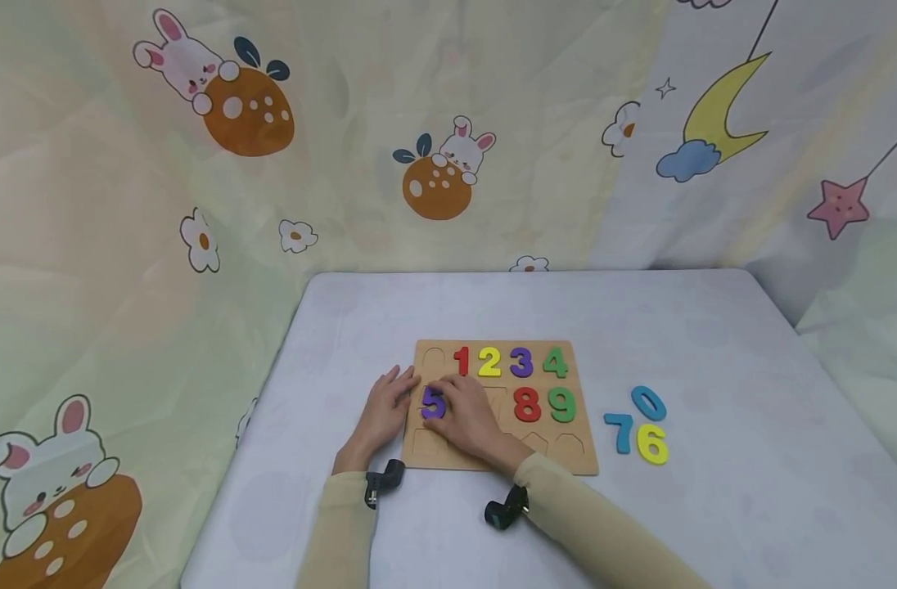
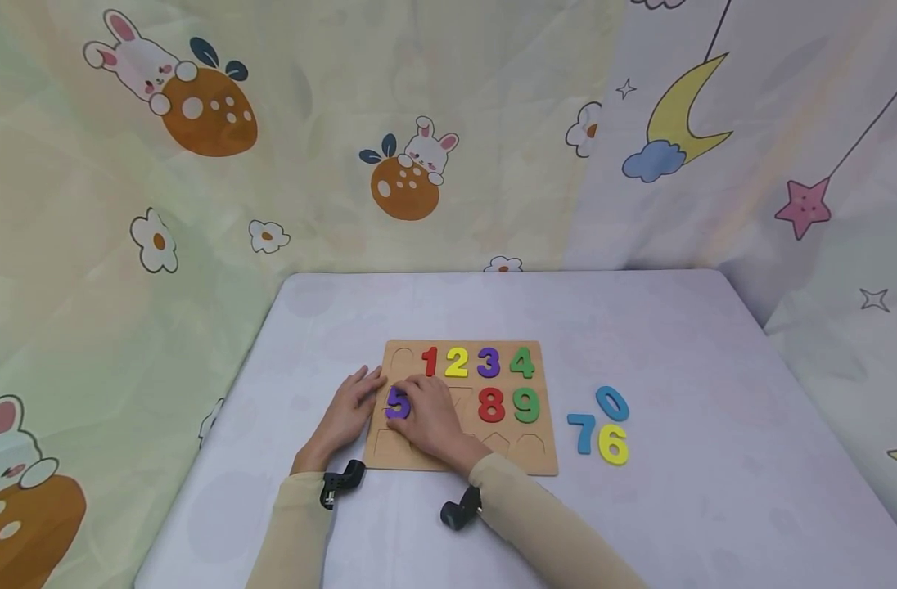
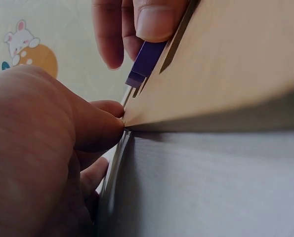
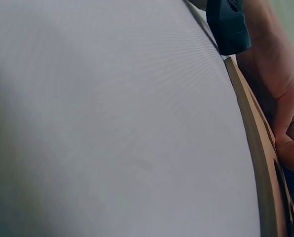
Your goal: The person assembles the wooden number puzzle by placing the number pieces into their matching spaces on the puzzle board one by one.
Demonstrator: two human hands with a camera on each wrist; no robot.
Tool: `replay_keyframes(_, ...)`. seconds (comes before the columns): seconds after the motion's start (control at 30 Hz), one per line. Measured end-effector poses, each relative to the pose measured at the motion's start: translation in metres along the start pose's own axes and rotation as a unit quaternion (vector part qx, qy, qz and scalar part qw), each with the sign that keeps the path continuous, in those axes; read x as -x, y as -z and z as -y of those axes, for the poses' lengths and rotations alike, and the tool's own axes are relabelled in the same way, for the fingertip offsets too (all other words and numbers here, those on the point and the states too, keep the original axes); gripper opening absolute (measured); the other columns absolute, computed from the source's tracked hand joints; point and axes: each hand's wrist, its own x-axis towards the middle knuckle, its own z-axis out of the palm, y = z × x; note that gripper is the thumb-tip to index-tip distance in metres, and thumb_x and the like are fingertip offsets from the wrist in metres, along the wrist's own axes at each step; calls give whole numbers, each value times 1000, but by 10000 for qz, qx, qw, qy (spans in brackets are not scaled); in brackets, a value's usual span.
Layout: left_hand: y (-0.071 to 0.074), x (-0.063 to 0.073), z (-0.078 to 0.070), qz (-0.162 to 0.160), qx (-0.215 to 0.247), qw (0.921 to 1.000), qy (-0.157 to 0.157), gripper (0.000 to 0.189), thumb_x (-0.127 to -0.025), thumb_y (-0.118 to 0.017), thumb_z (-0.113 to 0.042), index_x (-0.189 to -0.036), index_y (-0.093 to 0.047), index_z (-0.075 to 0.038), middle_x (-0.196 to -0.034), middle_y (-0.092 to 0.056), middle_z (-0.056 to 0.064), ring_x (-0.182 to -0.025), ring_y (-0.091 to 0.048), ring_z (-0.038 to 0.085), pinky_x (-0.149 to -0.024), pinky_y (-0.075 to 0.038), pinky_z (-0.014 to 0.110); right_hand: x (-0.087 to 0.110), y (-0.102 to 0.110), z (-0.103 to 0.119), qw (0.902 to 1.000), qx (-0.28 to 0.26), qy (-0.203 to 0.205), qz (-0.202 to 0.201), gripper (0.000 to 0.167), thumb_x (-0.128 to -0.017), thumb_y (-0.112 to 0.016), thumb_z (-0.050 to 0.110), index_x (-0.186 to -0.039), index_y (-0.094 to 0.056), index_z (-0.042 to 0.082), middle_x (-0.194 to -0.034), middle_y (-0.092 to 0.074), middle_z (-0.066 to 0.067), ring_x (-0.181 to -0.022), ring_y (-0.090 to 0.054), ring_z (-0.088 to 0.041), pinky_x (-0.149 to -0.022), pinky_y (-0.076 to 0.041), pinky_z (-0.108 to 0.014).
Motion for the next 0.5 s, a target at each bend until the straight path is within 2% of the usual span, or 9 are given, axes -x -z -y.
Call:
replay_keyframes(0.17, 0, 0, 0, 6, -36, 10000, 31, 39, -97, -54, -5, -134, -59, -10, -153, -42, -2, -147, -23, 25, -123, -12, 47, 0, -1, -1, 9999, -124, -118, 3, 61, -78, -81, 41, -130, -61, 16, -132, -56, -3, -122, -49, -23, -107, -42, -43)
replay_keyframes(0.37, 0, -1, 1, -6, -23, 10000, -77, 38, -96, -53, -4, -134, -60, -9, -152, -42, -1, -147, -24, 25, -123, -11, 46, 2, 1, -4, 9996, -261, 40, -17, 60, -80, -80, 41, -132, -59, 20, -135, -58, 2, -126, -49, -18, -111, -38, -40)
replay_keyframes(0.5, 0, -1, 1, -13, 11, 10000, -30, 38, -96, -53, -4, -134, -60, -9, -152, -42, -2, -147, -23, 23, -124, -11, 45, 3, 2, -4, 9989, -449, 94, -21, 58, -82, -79, 37, -133, -58, 20, -136, -57, 2, -128, -48, -17, -113, -37, -40)
